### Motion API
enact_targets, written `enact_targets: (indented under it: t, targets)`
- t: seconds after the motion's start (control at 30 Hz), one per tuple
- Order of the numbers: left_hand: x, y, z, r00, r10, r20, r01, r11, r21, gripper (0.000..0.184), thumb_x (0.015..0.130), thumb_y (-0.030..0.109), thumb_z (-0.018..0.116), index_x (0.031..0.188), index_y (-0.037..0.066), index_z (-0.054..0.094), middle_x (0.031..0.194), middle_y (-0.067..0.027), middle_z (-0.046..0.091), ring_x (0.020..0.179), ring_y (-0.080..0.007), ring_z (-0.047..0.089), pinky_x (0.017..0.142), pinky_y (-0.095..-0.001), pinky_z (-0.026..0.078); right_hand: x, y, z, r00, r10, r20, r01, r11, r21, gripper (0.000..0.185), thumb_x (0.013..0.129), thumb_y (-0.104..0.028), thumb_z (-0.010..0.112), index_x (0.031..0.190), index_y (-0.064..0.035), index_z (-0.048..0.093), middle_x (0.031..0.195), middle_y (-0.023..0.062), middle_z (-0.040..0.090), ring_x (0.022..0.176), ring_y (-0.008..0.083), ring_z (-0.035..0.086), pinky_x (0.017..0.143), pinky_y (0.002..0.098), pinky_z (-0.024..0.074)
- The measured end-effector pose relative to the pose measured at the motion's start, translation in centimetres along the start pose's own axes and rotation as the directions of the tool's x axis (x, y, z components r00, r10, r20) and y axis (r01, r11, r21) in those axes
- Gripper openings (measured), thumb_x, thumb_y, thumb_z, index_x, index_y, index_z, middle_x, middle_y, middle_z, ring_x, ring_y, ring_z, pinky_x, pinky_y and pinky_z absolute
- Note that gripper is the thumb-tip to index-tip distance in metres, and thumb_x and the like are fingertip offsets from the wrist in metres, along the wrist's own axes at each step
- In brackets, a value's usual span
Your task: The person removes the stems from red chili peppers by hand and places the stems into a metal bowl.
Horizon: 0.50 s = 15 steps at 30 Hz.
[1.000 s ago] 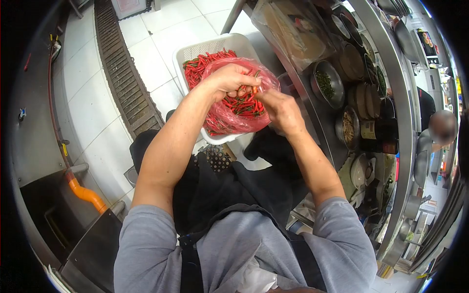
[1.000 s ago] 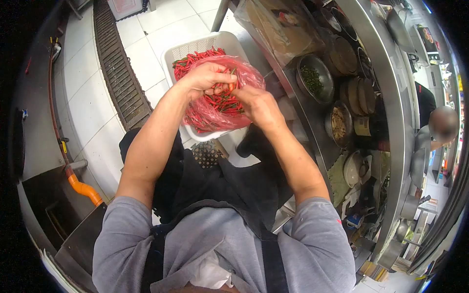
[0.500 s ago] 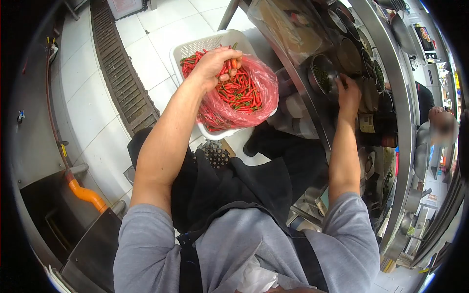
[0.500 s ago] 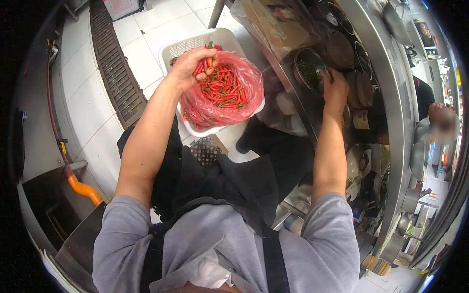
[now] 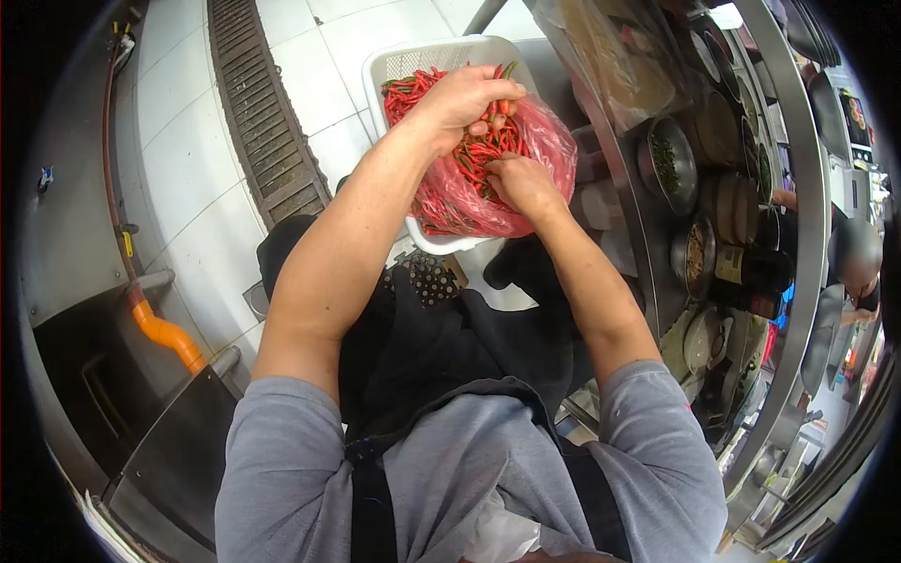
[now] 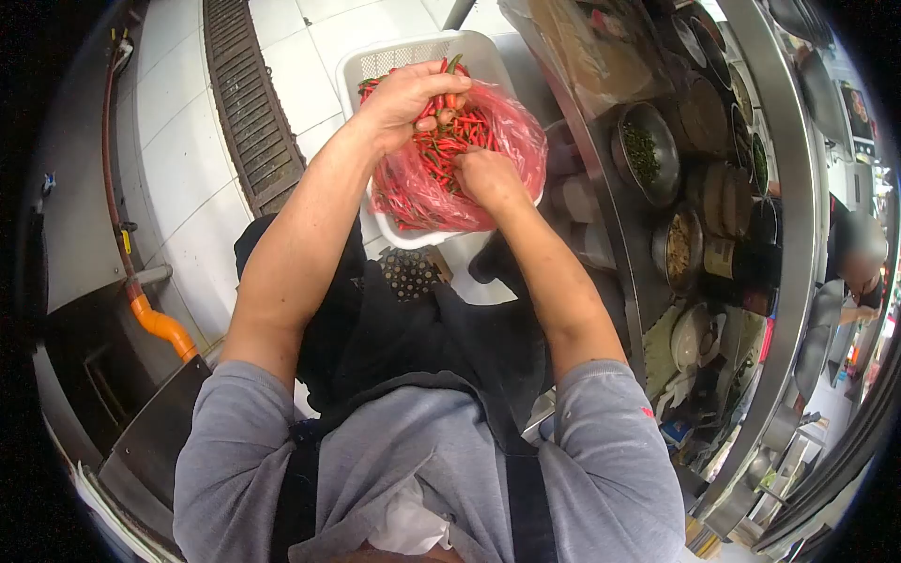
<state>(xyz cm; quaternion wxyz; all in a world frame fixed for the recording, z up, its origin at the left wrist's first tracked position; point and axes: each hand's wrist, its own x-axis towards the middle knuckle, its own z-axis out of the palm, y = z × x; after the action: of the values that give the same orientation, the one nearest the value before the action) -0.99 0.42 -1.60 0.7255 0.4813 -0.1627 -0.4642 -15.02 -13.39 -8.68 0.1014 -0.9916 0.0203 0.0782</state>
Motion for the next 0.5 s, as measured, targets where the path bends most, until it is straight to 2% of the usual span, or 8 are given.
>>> enact_targets:
  t: [0.13, 0.23, 0.3, 0.33, 0.37, 0.43, 0.47, 0.5]
  targets:
    - [0.1, 0.1, -0.4, 1.0, 0.026, -0.008, -0.026, 0.998, 0.059, 0.014, 0.086, 0.022, 0.065, 0.088, 0.009, 0.059, 0.073, 0.0016, 0.059, 0.057, -0.0034, 0.051, 0.042, -0.0162, 0.03, 0.6, 0.1, -1.0, 0.992, 0.031, 0.123, -0.025, 0.999, -0.044, 0.018, 0.082, -0.02, 0.06, 0.092, -0.0073, 0.069, 0.091, 0.0157, 0.066, 0.089, 0.0342, 0.064, 0.08, 0.0462, 0.0501]
    - [0.1, 0.1, -0.3, 1.0, 0.005, -0.023, -0.003, 0.996, 0.087, 0.015, 0.086, 0.023, 0.065, 0.088, 0.01, 0.059, 0.073, 0.0027, 0.059, 0.057, -0.0032, 0.05, 0.044, -0.0164, 0.031, 0.2, 1.5, -0.9, 0.996, 0.061, 0.058, -0.06, 0.998, -0.027, 0.017, 0.082, -0.02, 0.061, 0.087, -0.0052, 0.068, 0.089, 0.0178, 0.066, 0.088, 0.0352, 0.064, 0.079, 0.0467, 0.0498]
    - [-0.1, 0.2, -0.2, 0.999, -0.008, -0.035, 0.011, 0.996, 0.089, 0.014, 0.086, 0.023, 0.065, 0.088, 0.01, 0.059, 0.074, 0.0028, 0.059, 0.057, -0.0033, 0.05, 0.044, -0.0165, 0.03, -0.2, 3.5, -0.8, 0.969, 0.228, -0.096, -0.219, 0.971, 0.095, 0.018, 0.084, -0.02, 0.062, 0.087, -0.0035, 0.067, 0.085, 0.0204, 0.065, 0.085, 0.0371, 0.064, 0.077, 0.0476, 0.0491]
    - [-0.1, 0.2, -0.1, 0.999, -0.02, -0.042, 0.024, 0.996, 0.09, 0.014, 0.086, 0.023, 0.065, 0.088, 0.01, 0.059, 0.074, 0.003, 0.058, 0.057, -0.0034, 0.05, 0.044, -0.0165, 0.03, -0.7, 4.2, -1.1, 0.953, 0.241, -0.184, -0.221, 0.968, 0.122, 0.02, 0.085, -0.022, 0.064, 0.087, -0.0016, 0.065, 0.08, 0.0218, 0.064, 0.078, 0.0373, 0.064, 0.072, 0.0449, 0.0496]
    - [-0.1, 0.1, -0.1, 0.999, -0.019, -0.039, 0.022, 0.996, 0.09, 0.014, 0.086, 0.023, 0.065, 0.088, 0.01, 0.059, 0.074, 0.003, 0.058, 0.057, -0.0034, 0.05, 0.044, -0.0165, 0.03, -1.1, 4.7, -1.2, 0.952, 0.242, -0.186, -0.223, 0.967, 0.121, 0.02, 0.085, -0.022, 0.064, 0.087, -0.0016, 0.065, 0.08, 0.0218, 0.064, 0.078, 0.0373, 0.064, 0.072, 0.0449, 0.0496]
    - [0.3, -0.3, -0.2, 0.998, -0.01, -0.056, 0.017, 0.994, 0.111, 0.013, 0.085, 0.022, 0.066, 0.088, 0.01, 0.06, 0.073, 0.0034, 0.058, 0.056, -0.0037, 0.05, 0.043, -0.0167, 0.029, -2.1, 3.7, -3.5, 0.891, 0.44, -0.112, -0.363, 0.838, 0.407, 0.024, 0.086, -0.024, 0.065, 0.087, -0.0008, 0.064, 0.077, 0.0218, 0.063, 0.074, 0.0366, 0.063, 0.069, 0.041, 0.0495]
    - [0.6, -0.6, -0.2, 0.999, -0.007, -0.051, 0.013, 0.994, 0.112, 0.013, 0.085, 0.022, 0.066, 0.088, 0.01, 0.06, 0.073, 0.0034, 0.058, 0.056, -0.0037, 0.05, 0.043, -0.0167, 0.029, -2.6, 3.3, -4.0, 0.889, 0.442, -0.117, -0.363, 0.839, 0.405, 0.024, 0.086, -0.024, 0.065, 0.087, -0.0008, 0.064, 0.077, 0.0218, 0.063, 0.074, 0.0366, 0.063, 0.069, 0.041, 0.0495]
    - [0.8, -0.9, -0.3, 0.998, -0.025, -0.061, 0.035, 0.983, 0.183, 0.013, 0.085, 0.022, 0.066, 0.088, 0.01, 0.06, 0.072, 0.0036, 0.058, 0.055, -0.0037, 0.05, 0.042, -0.0169, 0.029, -3.0, 2.9, -4.3, 0.882, 0.463, -0.091, -0.337, 0.754, 0.564, 0.021, 0.087, -0.021, 0.064, 0.087, -0.0002, 0.064, 0.074, 0.0175, 0.063, 0.068, 0.0294, 0.062, 0.063, 0.0366, 0.0482]
